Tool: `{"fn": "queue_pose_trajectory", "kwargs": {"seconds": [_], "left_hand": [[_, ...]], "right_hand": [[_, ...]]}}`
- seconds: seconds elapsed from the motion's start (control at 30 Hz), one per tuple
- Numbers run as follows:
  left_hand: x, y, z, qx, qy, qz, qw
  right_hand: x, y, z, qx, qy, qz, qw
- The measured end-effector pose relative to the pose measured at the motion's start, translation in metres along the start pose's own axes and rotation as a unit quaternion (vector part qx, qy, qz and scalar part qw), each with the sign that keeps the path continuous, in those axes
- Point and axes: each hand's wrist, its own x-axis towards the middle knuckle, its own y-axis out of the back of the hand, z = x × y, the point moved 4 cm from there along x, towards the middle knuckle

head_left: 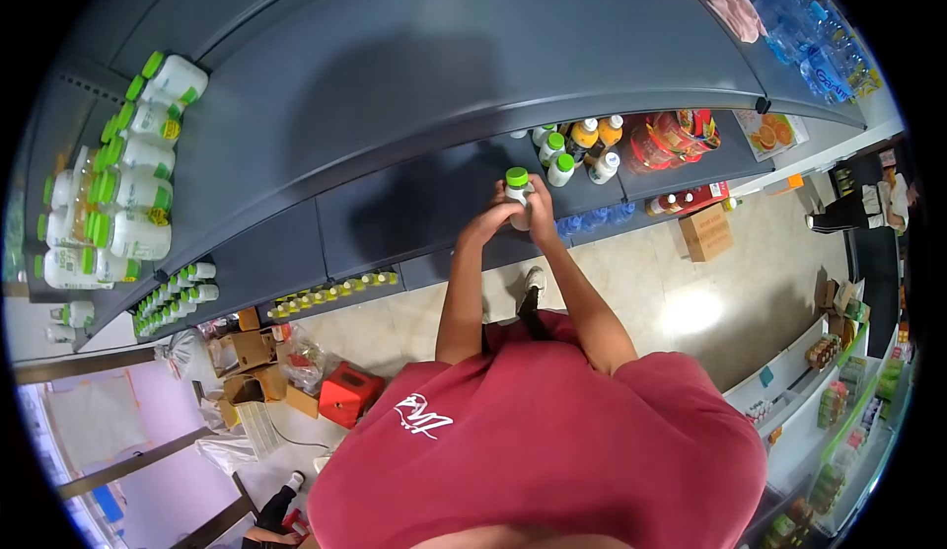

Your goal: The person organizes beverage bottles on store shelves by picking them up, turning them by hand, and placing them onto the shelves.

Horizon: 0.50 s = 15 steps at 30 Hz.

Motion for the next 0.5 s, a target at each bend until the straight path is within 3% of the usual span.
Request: {"fn": "queue_pose_trajectory", "kwargs": {"seconds": [0.1,0.2,0.3,0.4,0.5], "left_hand": [[0.028,-0.009,0.0,0.08,-0.004,0.025,0.996],[0.042,-0.013,-0.007,0.038,0.062,0.037,0.997],[0.053,-0.014,-0.017,0.089,0.109,0.068,0.988],[0.094,0.022,-0.071,0.285,0.067,0.096,0.951],[0.099,0.026,-0.079,0.372,-0.007,0.156,0.915]], "right_hand": [[0.024,0.024,0.018,-0.052,-0.006,-0.008,0.999],[0.037,0.04,0.046,-0.093,-0.018,-0.001,0.995],[0.042,0.055,0.083,-0.126,-0.051,-0.017,0.991],[0.044,0.06,0.098,-0.271,-0.103,-0.033,0.956],[0.055,0.061,0.105,-0.308,-0.079,-0.064,0.946]]}}
